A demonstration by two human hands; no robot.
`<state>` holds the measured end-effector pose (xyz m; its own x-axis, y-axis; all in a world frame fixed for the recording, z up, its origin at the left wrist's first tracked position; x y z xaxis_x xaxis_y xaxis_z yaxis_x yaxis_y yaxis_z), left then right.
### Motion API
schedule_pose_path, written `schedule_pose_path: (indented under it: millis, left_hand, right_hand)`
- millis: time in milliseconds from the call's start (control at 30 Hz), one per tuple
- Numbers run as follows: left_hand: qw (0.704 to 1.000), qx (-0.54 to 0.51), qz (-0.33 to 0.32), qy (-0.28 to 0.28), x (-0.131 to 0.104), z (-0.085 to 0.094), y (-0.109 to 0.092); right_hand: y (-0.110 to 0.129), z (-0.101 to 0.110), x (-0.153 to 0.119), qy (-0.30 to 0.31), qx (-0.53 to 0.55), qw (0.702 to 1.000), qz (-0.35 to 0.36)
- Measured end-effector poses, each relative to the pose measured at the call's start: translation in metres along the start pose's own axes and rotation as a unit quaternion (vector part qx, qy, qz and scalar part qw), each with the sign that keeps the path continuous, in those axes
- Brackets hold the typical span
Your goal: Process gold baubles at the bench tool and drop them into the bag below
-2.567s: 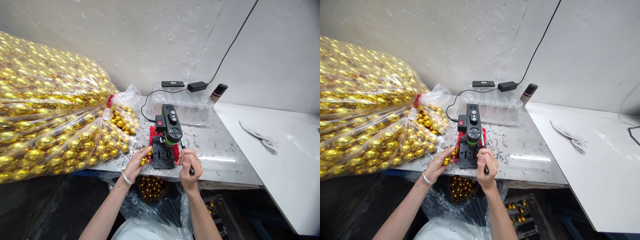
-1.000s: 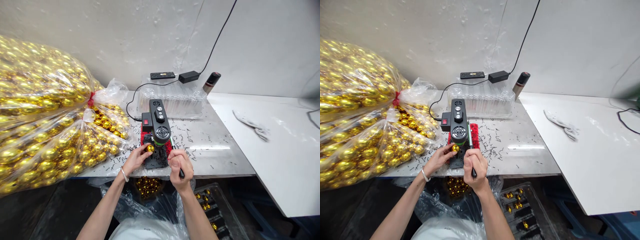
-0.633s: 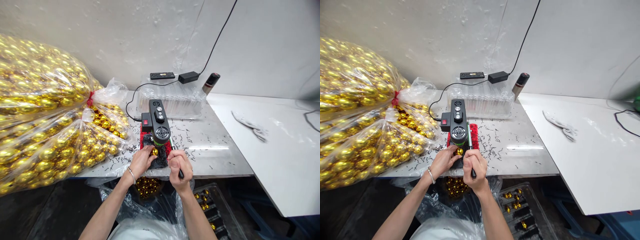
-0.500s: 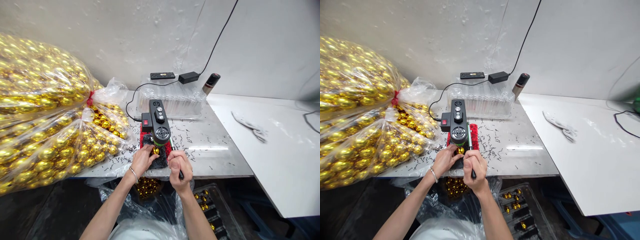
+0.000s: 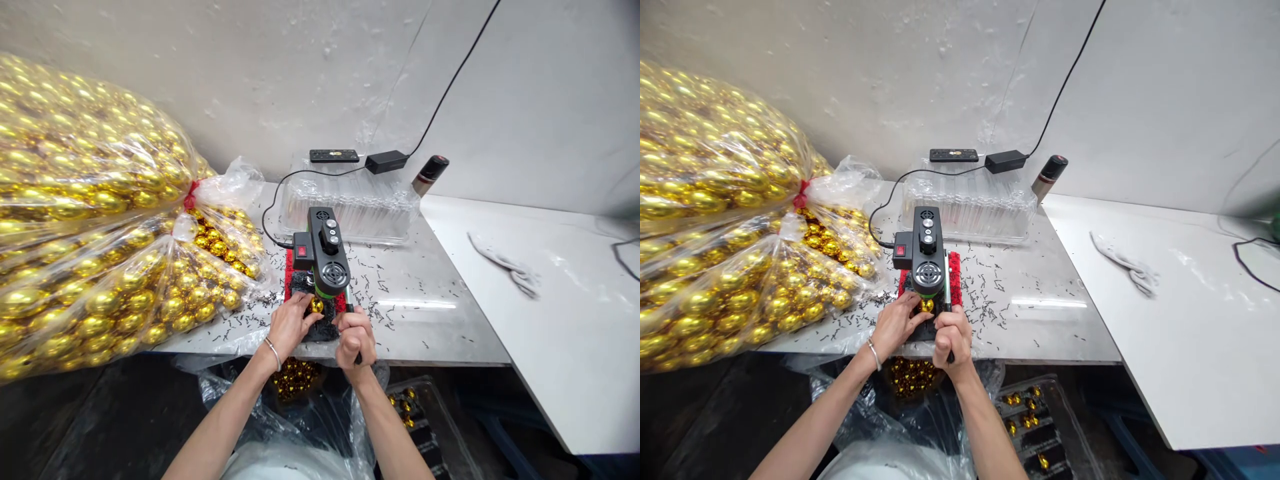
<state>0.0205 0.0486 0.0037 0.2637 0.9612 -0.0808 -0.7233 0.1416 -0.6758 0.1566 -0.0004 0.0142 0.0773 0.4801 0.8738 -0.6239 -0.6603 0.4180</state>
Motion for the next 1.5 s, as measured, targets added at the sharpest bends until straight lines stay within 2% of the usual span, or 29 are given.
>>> schedule_pose_path:
  millis: [267, 433, 500, 600, 733, 833, 900, 967, 1033, 1067, 1100, 1167, 1200, 1233, 1267, 1300, 1367, 1433, 1500]
  left_hand:
    - [1.0, -0.03, 0.002, -0.008, 0.0, 0.0, 0.001]
    - [1.0, -0.018, -0.014, -0.017, 0.0, 0.0, 0.001]
    - [1.0, -0.001, -0.019, -0.014, 0.0, -0.001, 0.001]
    - [1.0, 0.005, -0.023, -0.015, 0.003, -0.002, 0.002]
    - [0.997, -0.054, -0.03, -0.053, -0.002, 0.0, 0.003]
    - [0.979, -0.173, -0.045, -0.095, -0.026, 0.003, 0.002]
    - [0.964, -0.254, -0.046, -0.057, -0.05, -0.003, 0.005]
    - [0.944, -0.326, -0.009, 0.044, -0.073, -0.022, 0.014]
    - [0.896, -0.413, 0.097, 0.134, -0.092, -0.049, 0.031]
    - [0.854, -0.468, 0.174, 0.147, -0.099, -0.062, 0.041]
    - [0.798, -0.527, 0.255, 0.141, -0.106, -0.074, 0.052]
    - [0.668, -0.626, 0.386, 0.11, -0.116, -0.091, 0.068]
    - [0.612, -0.664, 0.419, 0.099, -0.119, -0.095, 0.072]
    - [0.572, -0.694, 0.427, 0.097, -0.122, -0.094, 0.072]
    - [0.55, -0.718, 0.415, 0.101, -0.123, -0.09, 0.07]
    - [0.543, -0.737, 0.389, 0.105, -0.123, -0.083, 0.065]
    - [0.554, -0.757, 0.327, 0.117, -0.12, -0.062, 0.051]
    - [0.591, -0.751, 0.269, 0.118, -0.111, -0.038, 0.036]
    - [0.64, -0.731, 0.221, 0.087, -0.093, -0.016, 0.025]
  right_hand:
    - [-0.004, -0.003, 0.0, -0.016, -0.021, 0.999, 0.026]
    - [0.002, -0.002, 0.005, 0.033, -0.058, 0.995, 0.075]
    - [0.006, 0.0, 0.009, 0.035, -0.053, 0.994, 0.084]
    - [0.016, 0.006, 0.025, 0.016, -0.023, 0.999, 0.044]
    - [0.032, 0.014, 0.059, 0.014, 0.003, 0.995, -0.095]
    - [0.04, 0.016, 0.075, 0.026, 0.012, 0.99, -0.141]
    - [0.042, 0.016, 0.076, 0.023, 0.018, 0.991, -0.131]
    - [0.042, 0.015, 0.072, 0.013, 0.023, 0.993, -0.117]
    - [0.04, 0.014, 0.067, 0.005, 0.024, 0.994, -0.11]
    - [0.039, 0.013, 0.065, 0.001, 0.023, 0.994, -0.109]
    - [0.039, 0.013, 0.064, -0.001, 0.022, 0.994, -0.108]
    - [0.039, 0.014, 0.062, 0.0, 0.019, 0.994, -0.104]
    - [0.039, 0.014, 0.062, 0.002, 0.018, 0.995, -0.101]
    - [0.039, 0.014, 0.062, 0.005, 0.016, 0.995, -0.098]
    - [0.038, 0.014, 0.061, 0.008, 0.015, 0.995, -0.096]
    - [0.038, 0.014, 0.06, 0.01, 0.013, 0.995, -0.095]
    - [0.037, 0.014, 0.057, 0.01, 0.01, 0.995, -0.094]
    - [0.037, 0.014, 0.055, 0.006, 0.006, 0.996, -0.092]
    - [0.036, 0.013, 0.054, 0.002, 0.003, 0.996, -0.089]
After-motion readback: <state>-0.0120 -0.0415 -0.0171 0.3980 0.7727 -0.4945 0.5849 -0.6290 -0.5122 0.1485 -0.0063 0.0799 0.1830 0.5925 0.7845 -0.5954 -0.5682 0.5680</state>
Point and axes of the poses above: each hand's wrist, its own x-axis towards the middle knuckle, its own z-axis out of the back of the hand, y = z × x, the point moved 3 cm from there along x, towards the middle knuckle, and after that the axes turned 9 degrees about -x, right-handed, at the moved point
